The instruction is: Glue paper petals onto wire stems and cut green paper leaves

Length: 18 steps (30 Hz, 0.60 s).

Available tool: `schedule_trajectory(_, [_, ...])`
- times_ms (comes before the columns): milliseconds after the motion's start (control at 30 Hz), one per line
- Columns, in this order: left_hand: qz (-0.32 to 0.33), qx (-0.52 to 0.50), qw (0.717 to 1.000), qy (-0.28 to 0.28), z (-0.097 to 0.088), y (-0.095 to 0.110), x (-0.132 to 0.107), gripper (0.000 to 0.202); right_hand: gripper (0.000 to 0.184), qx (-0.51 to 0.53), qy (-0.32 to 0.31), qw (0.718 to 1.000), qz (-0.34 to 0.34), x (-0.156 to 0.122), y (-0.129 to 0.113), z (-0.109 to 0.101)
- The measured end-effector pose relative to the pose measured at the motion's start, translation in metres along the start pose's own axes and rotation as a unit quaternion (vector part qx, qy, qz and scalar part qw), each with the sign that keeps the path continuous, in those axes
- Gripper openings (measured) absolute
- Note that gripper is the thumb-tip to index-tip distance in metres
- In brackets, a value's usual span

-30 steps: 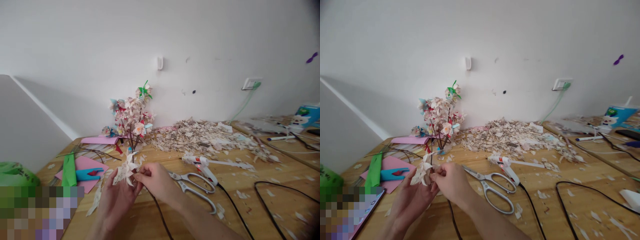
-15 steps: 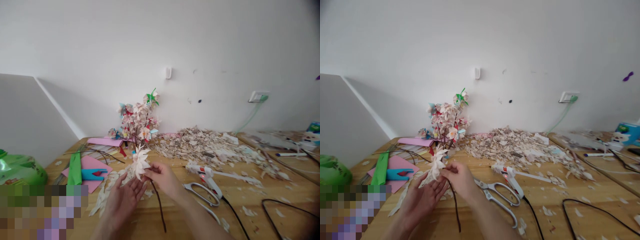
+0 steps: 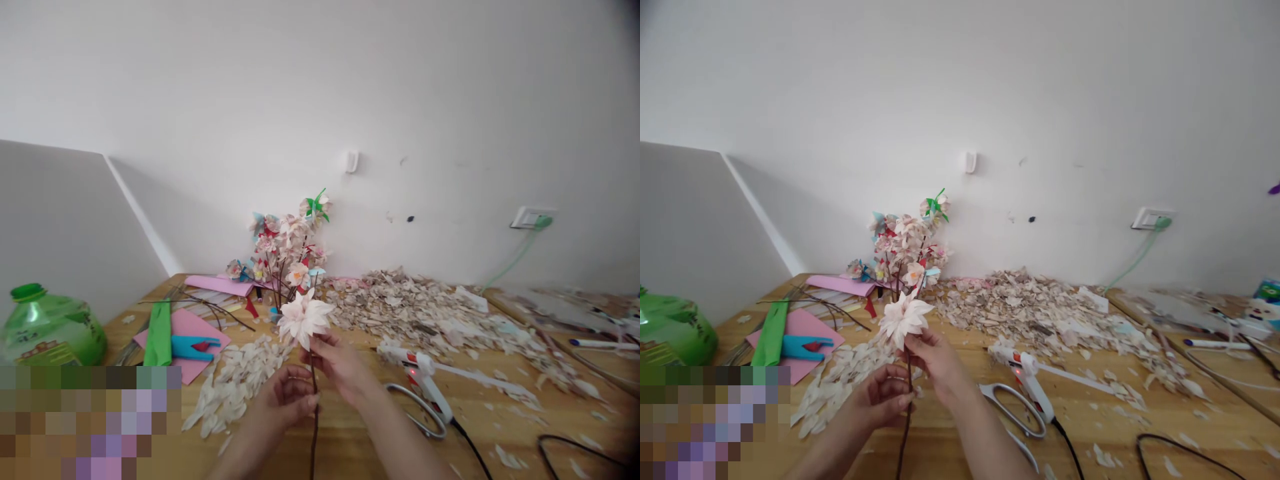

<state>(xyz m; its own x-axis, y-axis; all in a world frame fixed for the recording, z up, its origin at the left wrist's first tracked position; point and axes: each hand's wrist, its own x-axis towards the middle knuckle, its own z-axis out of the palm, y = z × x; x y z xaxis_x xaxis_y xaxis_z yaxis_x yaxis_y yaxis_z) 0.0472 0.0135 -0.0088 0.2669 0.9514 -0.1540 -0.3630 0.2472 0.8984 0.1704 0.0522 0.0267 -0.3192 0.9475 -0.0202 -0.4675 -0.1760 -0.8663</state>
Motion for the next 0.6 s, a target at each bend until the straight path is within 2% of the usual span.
schedule_trajectory(167, [0.007,0.040,0.998,0.039,0.006,0.011,-0.005,0.031,0.027,-0.030,-0.020,0.999,0.029,-0.001,0.004,0.002])
schedule_trajectory(267, [0.028,0.047,0.996,0.064,0.001,0.014,-0.004,0.030,0.030,-0.062,-0.020,0.997,0.041,-0.002,0.004,0.000])
schedule_trajectory(433, [0.069,0.073,0.977,0.189,-0.028,0.028,0.010,0.035,0.036,-0.201,0.013,0.979,0.016,-0.004,-0.004,-0.003])
schedule_trajectory(600, [0.098,0.081,0.954,0.273,-0.060,0.059,0.032,0.032,0.030,-0.359,0.006,0.932,-0.040,-0.016,-0.018,-0.007])
